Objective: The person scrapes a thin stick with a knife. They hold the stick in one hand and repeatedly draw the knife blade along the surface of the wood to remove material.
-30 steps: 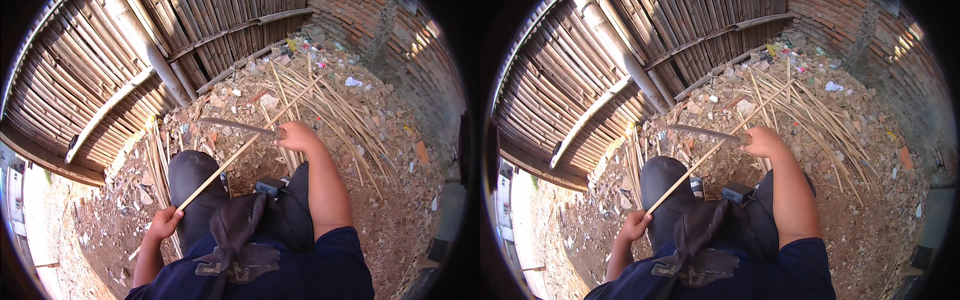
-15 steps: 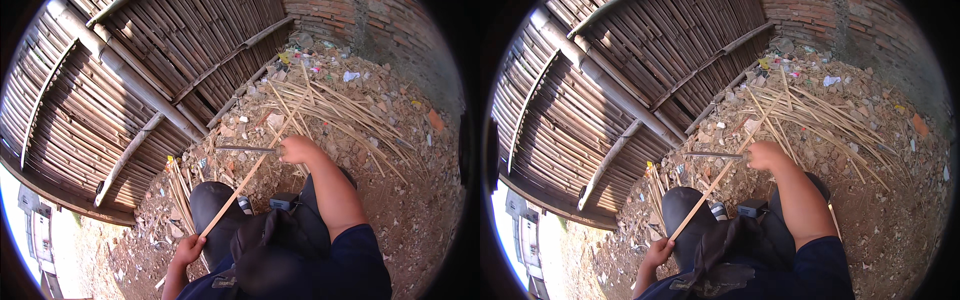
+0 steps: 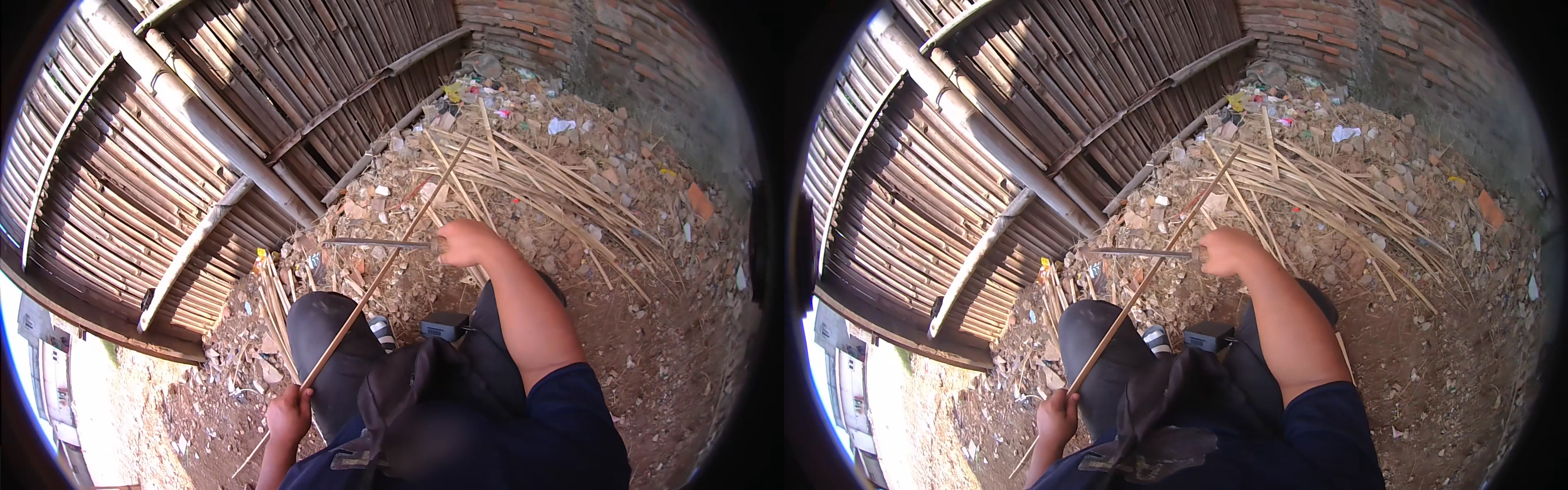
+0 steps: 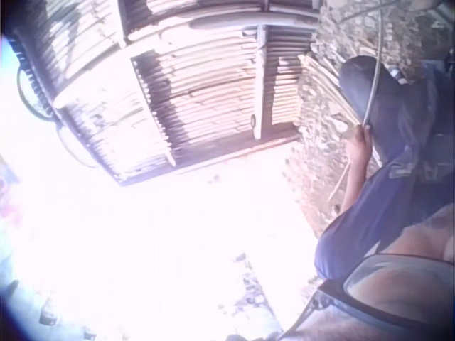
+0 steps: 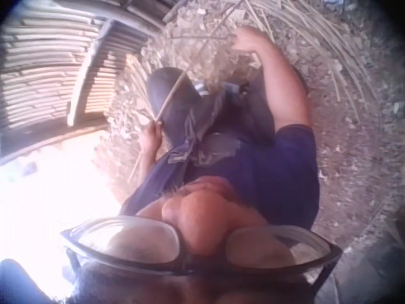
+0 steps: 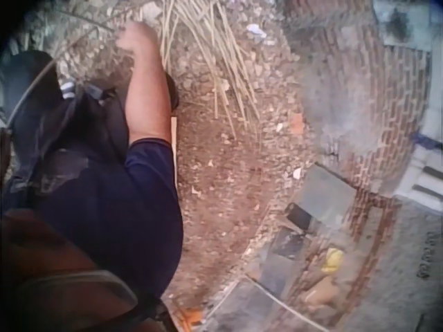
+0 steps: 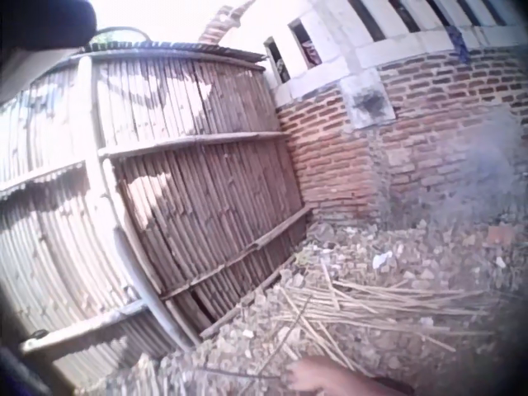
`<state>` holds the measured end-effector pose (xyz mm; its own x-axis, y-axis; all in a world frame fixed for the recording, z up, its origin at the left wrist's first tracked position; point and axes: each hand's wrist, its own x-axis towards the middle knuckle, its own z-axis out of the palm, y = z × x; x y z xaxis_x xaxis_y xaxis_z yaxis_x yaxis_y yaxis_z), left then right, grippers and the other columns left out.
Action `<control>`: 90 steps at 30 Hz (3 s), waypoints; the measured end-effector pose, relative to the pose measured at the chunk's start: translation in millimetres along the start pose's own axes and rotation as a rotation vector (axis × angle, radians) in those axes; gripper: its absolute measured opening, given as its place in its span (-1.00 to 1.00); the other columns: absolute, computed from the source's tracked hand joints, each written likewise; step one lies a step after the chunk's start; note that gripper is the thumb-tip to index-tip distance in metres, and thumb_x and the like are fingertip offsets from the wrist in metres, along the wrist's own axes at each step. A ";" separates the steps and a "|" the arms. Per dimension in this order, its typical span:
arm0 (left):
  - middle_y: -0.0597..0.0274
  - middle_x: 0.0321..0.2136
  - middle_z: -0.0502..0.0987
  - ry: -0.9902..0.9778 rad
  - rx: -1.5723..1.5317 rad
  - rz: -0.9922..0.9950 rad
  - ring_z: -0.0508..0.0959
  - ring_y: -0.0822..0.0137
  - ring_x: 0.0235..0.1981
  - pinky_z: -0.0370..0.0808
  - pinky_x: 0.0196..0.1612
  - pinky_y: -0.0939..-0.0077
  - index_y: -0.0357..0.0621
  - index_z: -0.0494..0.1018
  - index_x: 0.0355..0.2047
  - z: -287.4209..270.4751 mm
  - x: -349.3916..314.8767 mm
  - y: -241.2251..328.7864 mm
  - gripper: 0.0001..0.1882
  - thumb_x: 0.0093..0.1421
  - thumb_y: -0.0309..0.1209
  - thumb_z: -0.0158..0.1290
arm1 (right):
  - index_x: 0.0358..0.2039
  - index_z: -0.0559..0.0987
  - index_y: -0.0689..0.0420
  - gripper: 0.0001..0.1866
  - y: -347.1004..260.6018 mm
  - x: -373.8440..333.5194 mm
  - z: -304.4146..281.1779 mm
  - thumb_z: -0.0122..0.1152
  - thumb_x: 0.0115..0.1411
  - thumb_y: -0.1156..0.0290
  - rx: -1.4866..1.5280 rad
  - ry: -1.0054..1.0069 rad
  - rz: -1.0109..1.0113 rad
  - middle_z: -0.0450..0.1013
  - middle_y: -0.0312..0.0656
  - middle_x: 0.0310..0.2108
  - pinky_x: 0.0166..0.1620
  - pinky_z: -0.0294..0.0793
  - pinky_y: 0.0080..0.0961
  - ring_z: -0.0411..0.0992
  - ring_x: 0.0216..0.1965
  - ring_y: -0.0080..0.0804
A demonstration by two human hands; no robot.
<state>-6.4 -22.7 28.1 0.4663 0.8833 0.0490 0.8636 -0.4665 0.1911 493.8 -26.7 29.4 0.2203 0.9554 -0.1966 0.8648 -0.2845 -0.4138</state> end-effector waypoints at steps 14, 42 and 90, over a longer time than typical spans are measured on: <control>-0.18 -0.60 0.53 -0.057 -0.035 -0.042 0.57 -0.28 -0.50 0.45 -0.41 -0.20 -0.15 0.38 -0.39 10.1 14.5 1.5 -0.65 0.39 -0.12 -0.02 | -0.08 0.64 0.14 -0.47 -10.9 -2.0 -9.0 0.45 -0.03 0.11 0.021 -0.046 -0.038 0.59 0.03 -0.11 0.02 0.53 -0.14 0.55 -0.04 0.02; -0.06 -0.63 0.54 0.058 0.079 -0.075 0.58 -0.14 -0.59 0.47 -0.52 -0.04 -0.08 0.35 -0.45 28.1 15.9 5.3 -0.64 0.34 -0.11 0.07 | 0.19 0.49 0.25 -0.23 -27.5 11.4 2.6 0.41 0.06 0.02 0.003 -0.272 -0.083 0.46 0.15 0.14 0.24 0.40 -0.23 0.43 0.17 0.04; 0.02 -0.64 0.51 0.163 0.141 -0.011 0.55 -0.10 -0.62 0.45 -0.54 0.00 -0.07 0.34 -0.47 38.6 17.7 -2.9 -0.65 0.33 -0.12 0.10 | 0.23 0.43 0.30 -0.17 16.3 27.6 9.4 0.44 0.03 0.08 0.221 -0.039 0.220 0.43 0.14 0.19 0.22 0.41 -0.26 0.43 0.20 -0.01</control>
<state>6.7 -7.5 -9.4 0.4297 0.8788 0.2077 0.8920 -0.4489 0.0541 509.7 -5.8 8.9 0.3700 0.8664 -0.3355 0.6784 -0.4986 -0.5396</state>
